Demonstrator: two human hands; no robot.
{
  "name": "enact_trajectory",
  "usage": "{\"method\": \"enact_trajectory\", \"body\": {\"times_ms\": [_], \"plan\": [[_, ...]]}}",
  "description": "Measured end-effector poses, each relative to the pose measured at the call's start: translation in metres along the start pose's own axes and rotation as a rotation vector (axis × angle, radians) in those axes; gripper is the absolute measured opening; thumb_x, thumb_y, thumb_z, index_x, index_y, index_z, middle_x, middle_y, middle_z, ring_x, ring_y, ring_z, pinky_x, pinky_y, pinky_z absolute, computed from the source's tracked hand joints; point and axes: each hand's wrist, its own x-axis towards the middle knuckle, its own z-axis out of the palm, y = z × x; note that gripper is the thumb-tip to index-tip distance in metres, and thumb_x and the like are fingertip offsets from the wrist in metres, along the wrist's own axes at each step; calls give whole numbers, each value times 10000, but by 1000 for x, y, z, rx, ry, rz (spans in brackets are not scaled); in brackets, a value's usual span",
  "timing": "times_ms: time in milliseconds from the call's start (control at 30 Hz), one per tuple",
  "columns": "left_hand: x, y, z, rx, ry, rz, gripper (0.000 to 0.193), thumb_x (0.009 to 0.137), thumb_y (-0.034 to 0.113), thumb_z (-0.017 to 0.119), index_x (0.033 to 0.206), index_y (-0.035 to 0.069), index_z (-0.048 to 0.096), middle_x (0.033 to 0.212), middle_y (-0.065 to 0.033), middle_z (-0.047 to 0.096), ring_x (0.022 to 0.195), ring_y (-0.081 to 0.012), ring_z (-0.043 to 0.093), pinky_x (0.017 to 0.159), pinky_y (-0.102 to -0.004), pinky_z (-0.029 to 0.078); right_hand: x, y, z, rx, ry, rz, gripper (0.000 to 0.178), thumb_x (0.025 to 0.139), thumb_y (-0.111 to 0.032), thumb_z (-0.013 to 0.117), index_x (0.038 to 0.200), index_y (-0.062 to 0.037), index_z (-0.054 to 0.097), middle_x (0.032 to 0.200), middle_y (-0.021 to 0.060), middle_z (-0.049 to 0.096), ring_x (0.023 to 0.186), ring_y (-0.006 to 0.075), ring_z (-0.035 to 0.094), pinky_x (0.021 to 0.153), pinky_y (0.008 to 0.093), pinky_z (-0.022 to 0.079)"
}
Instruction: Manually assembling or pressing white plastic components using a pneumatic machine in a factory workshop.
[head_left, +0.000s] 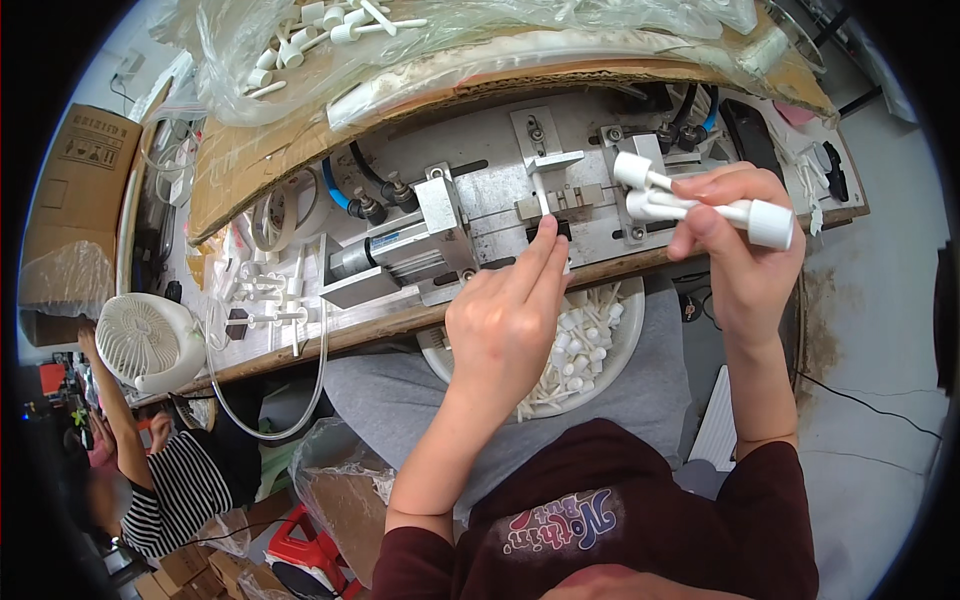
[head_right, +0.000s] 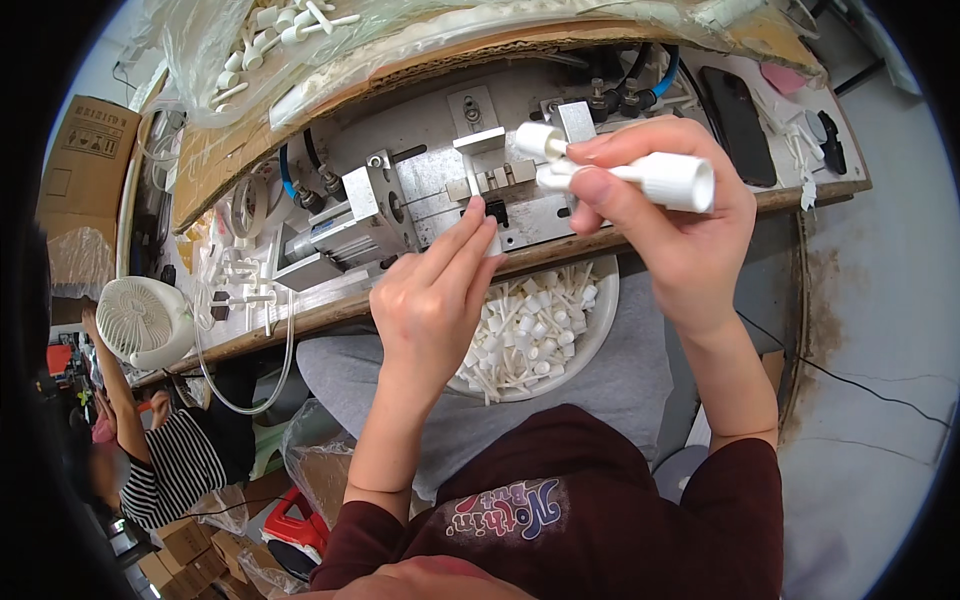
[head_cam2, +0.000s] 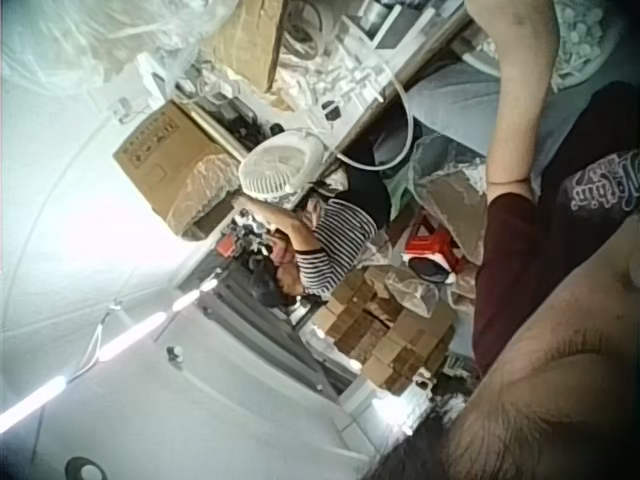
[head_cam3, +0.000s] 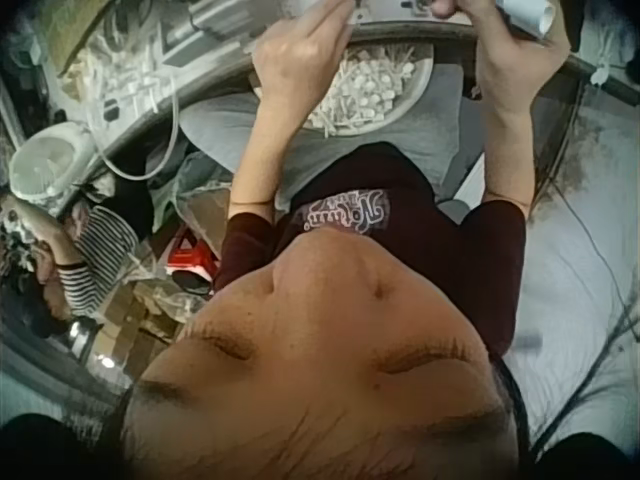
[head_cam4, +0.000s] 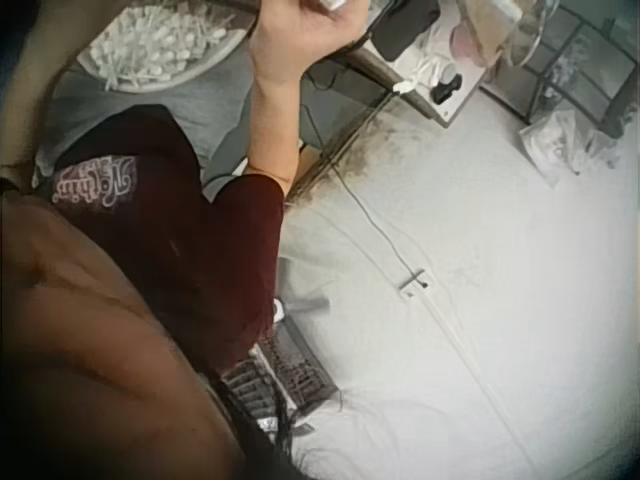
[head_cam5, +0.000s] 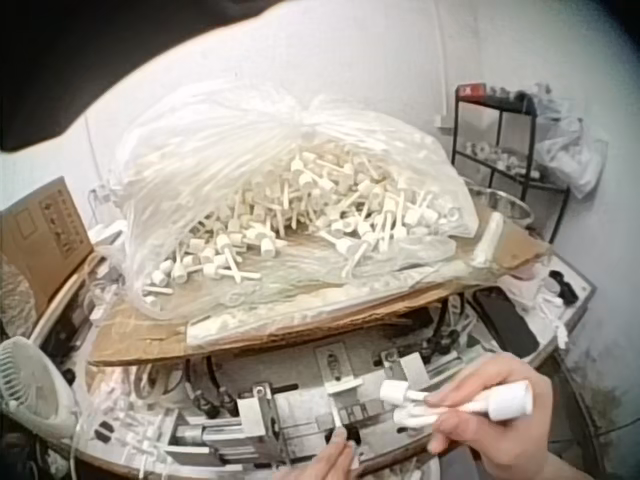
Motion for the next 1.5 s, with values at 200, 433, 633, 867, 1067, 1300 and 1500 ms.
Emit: {"method": "enact_trajectory", "body": {"times_ms": [200,433,633,867,1067,1300,1500], "plan": [[3,-1,-1,-2,-15,-9,260,752,125,820,999,68,764,1134,-21,747,593,-187,629,578,-273,513,-9,-2,-6,341,0,342,141,968,-124,668,1025,3,645,972,175,725,614,113,640,559,248,539],[4,6,-19,-630,-207,-342,535,754,22,812,1269,16,668,1272,-131,680,864,-161,706,682,-277,565,-24,10,-2,600,-19,549,165,1006,-147,612,1021,16,638,916,145,724,575,88,618,508,220,515],[-6,7,-24,-1468,-206,-519,558,805,-80,774,1336,-27,609,1238,-163,637,1075,-205,670,868,-290,612,-27,13,10,640,-83,663,163,1004,-154,615,1017,3,656,849,103,711,546,88,596,488,215,492],[-11,8,-37,-1365,-230,-516,439,780,-131,766,1204,-54,684,1189,-158,652,999,-204,697,813,-275,628,-19,11,6,616,-8,661,194,1018,-176,601,1019,11,653,779,89,694,531,85,577,476,207,465],[-19,1,-33,-994,-38,-428,453,674,-125,846,1098,-67,696,1172,-201,641,977,-195,691,766,-297,641,-13,13,-12,614,80,525,243,1045,-209,560,1010,15,647,746,81,681,539,59,558,478,196,446],[-16,10,-3,-366,17,-200,366,762,-21,814,1117,44,752,1204,-112,650,808,-140,687,662,-276,596,-19,11,-3,585,196,524,233,1049,-201,549,1037,17,630,830,115,698,561,62,573,483,200,463],[-7,4,10,-26,32,-40,342,744,96,823,1079,65,763,1158,-44,705,721,-166,641,638,-293,533,-25,21,-13,617,90,499,209,1037,-178,564,1047,22,622,919,160,711,568,74,584,486,208,467]]}}
